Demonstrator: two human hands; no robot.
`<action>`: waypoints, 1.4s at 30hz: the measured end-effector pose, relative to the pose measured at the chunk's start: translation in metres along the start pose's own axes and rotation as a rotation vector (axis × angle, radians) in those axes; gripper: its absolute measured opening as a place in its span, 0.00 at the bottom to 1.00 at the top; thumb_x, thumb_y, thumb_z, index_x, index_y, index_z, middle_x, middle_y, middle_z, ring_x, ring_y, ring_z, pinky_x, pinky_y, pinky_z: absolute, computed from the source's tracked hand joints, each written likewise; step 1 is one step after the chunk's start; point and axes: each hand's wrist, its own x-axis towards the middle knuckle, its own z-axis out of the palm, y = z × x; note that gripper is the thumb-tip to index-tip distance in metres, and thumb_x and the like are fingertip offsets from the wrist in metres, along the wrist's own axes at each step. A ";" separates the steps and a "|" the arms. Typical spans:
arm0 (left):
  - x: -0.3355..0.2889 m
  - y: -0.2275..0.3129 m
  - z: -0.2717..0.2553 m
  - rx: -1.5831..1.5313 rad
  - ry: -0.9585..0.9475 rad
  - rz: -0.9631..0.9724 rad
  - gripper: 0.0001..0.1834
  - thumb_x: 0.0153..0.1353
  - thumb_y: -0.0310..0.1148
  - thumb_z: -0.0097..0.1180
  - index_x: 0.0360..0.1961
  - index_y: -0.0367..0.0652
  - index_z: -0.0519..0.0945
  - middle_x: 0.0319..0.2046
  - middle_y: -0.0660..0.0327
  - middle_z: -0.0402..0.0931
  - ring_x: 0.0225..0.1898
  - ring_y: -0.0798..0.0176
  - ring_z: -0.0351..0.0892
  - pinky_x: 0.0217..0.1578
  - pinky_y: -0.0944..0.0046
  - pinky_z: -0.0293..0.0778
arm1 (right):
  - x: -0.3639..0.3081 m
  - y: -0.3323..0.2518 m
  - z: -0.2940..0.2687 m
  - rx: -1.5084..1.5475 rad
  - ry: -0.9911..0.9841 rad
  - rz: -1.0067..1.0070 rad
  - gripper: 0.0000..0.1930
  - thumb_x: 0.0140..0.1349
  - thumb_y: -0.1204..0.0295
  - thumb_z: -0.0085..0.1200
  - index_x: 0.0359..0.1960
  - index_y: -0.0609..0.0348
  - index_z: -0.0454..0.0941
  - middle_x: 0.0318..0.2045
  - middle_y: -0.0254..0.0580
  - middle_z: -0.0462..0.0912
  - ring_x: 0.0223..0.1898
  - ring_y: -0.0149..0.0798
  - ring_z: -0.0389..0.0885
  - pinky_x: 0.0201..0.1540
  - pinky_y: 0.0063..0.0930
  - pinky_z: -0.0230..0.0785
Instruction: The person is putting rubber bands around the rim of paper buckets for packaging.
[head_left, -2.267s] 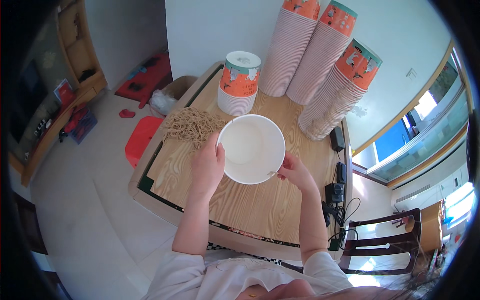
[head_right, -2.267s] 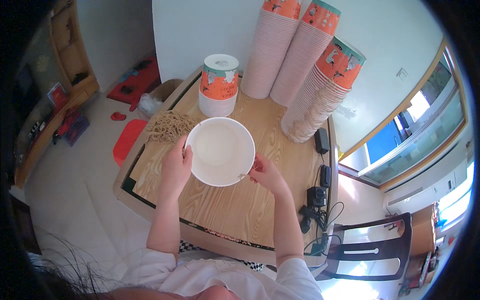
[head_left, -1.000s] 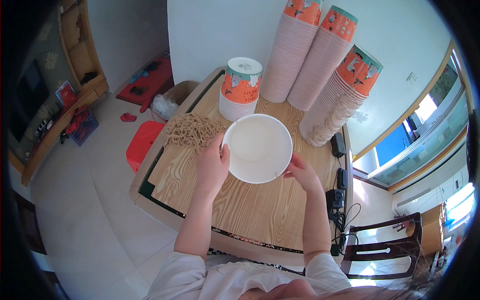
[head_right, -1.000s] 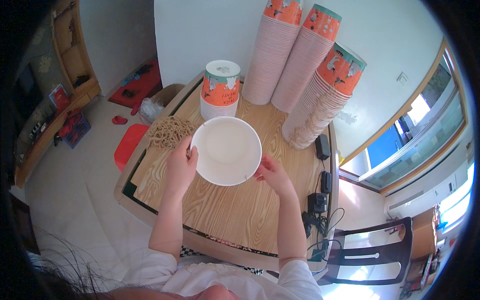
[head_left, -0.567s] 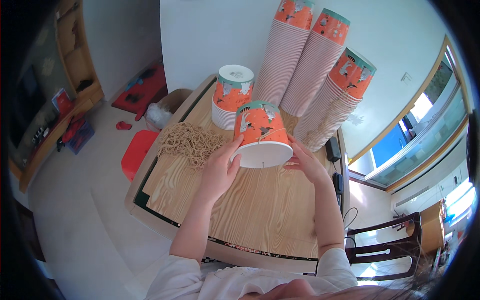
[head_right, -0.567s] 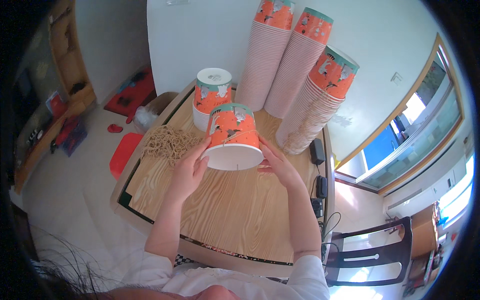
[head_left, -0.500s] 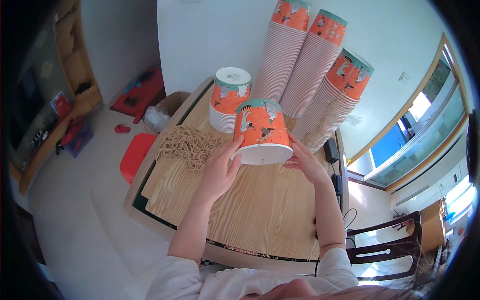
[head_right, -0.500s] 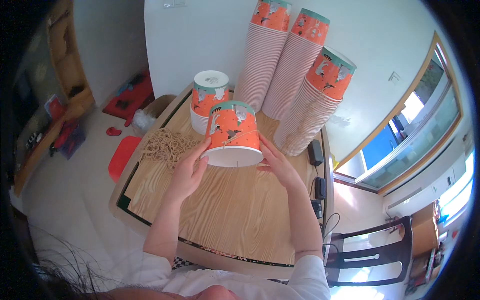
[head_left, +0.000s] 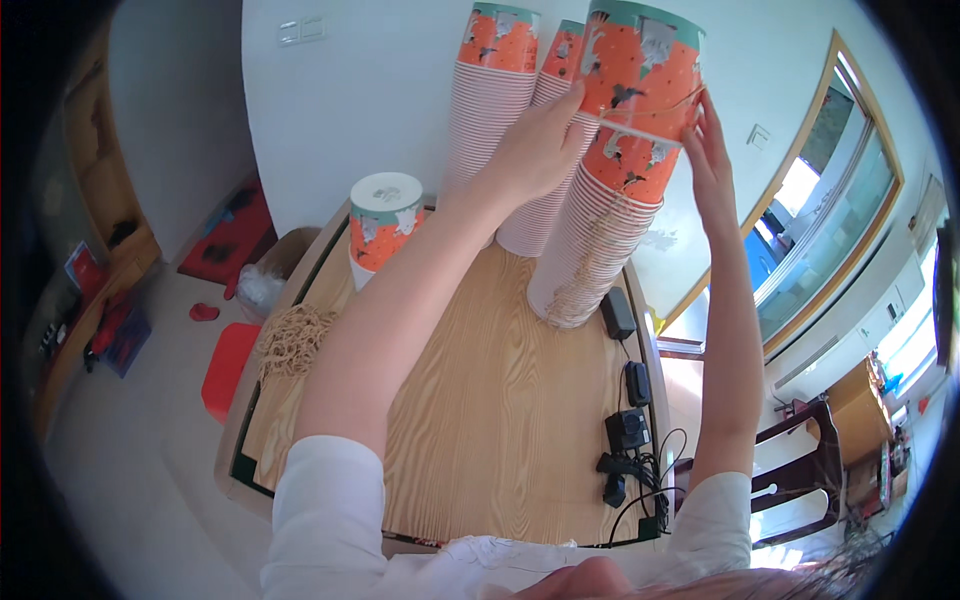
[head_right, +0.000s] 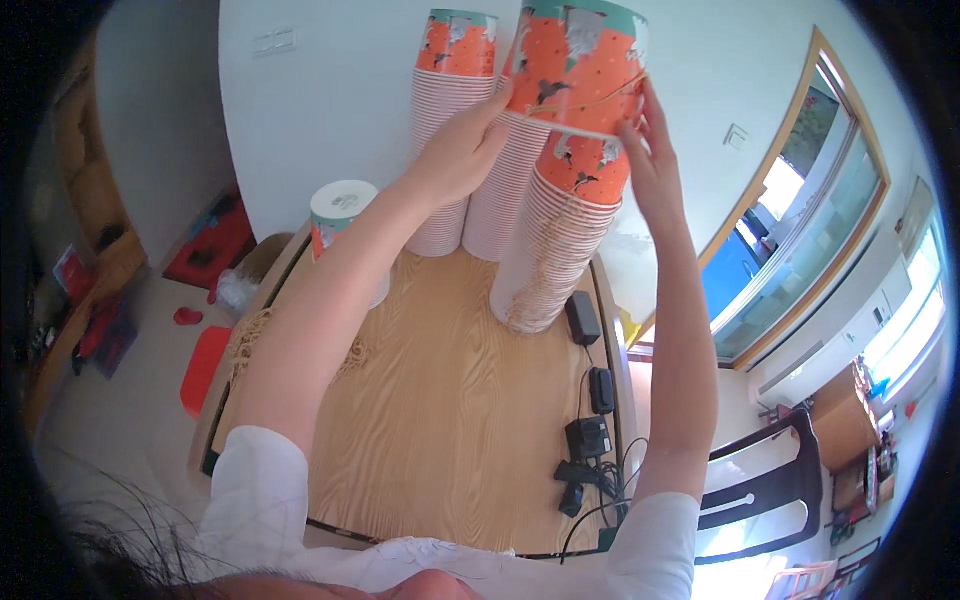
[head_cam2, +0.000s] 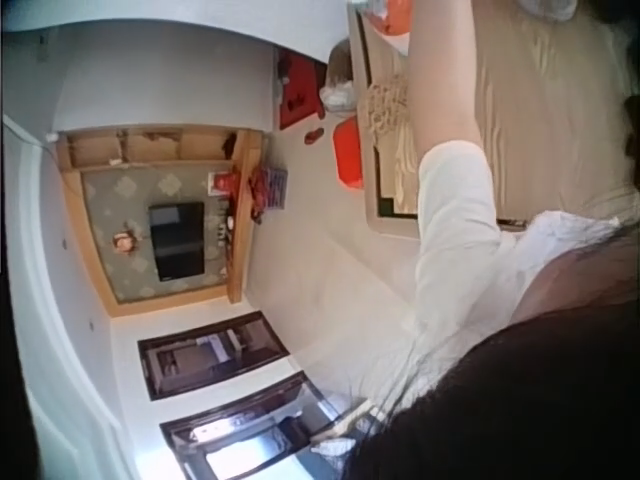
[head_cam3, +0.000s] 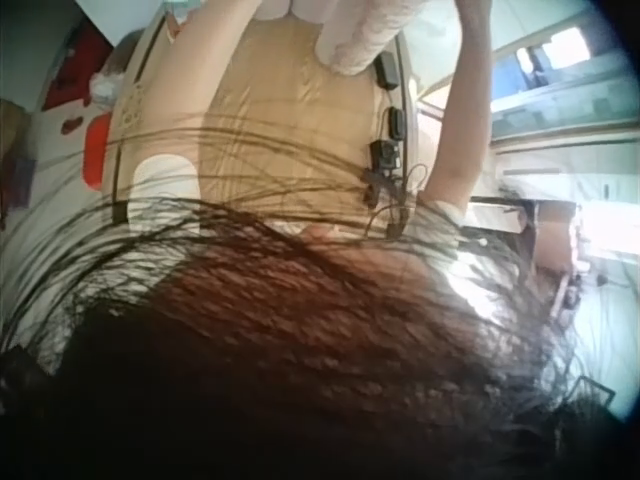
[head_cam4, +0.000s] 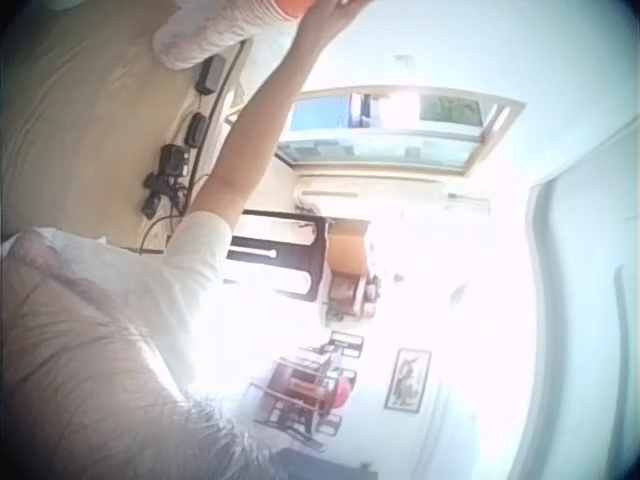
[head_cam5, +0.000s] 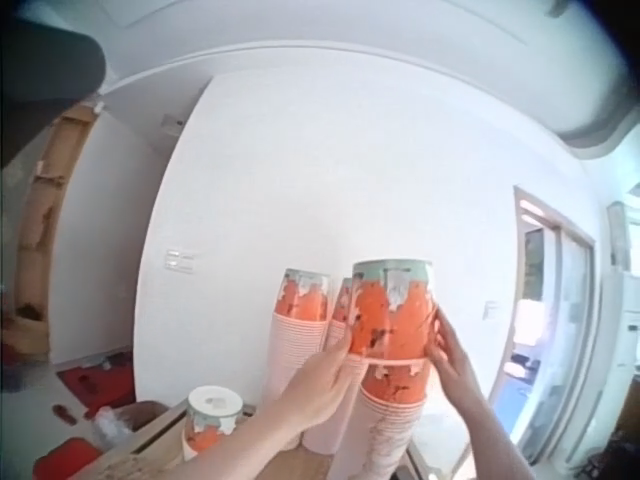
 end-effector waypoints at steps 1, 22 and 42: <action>0.019 -0.008 0.014 -0.057 0.020 0.059 0.27 0.63 0.31 0.41 0.64 0.34 0.60 0.54 0.42 0.70 0.57 0.44 0.68 0.55 0.53 0.66 | 0.010 0.015 -0.007 -0.006 0.018 -0.013 0.30 0.68 0.65 0.46 0.70 0.48 0.51 0.66 0.46 0.60 0.62 0.41 0.66 0.62 0.36 0.60; 0.003 -0.069 0.145 -0.157 0.020 0.146 0.18 0.58 0.20 0.43 0.50 0.37 0.73 0.59 0.40 0.64 0.59 0.43 0.66 0.59 0.56 0.64 | -0.036 0.161 -0.014 0.111 0.000 0.239 0.36 0.62 0.71 0.49 0.71 0.46 0.45 0.68 0.51 0.55 0.67 0.47 0.58 0.64 0.40 0.60; -0.023 -0.055 0.149 -0.254 -0.010 0.125 0.26 0.53 0.15 0.42 0.55 0.42 0.69 0.59 0.44 0.64 0.61 0.44 0.65 0.59 0.55 0.64 | -0.040 0.169 -0.002 0.234 0.057 0.386 0.34 0.63 0.64 0.42 0.71 0.50 0.48 0.65 0.50 0.62 0.65 0.42 0.60 0.66 0.37 0.52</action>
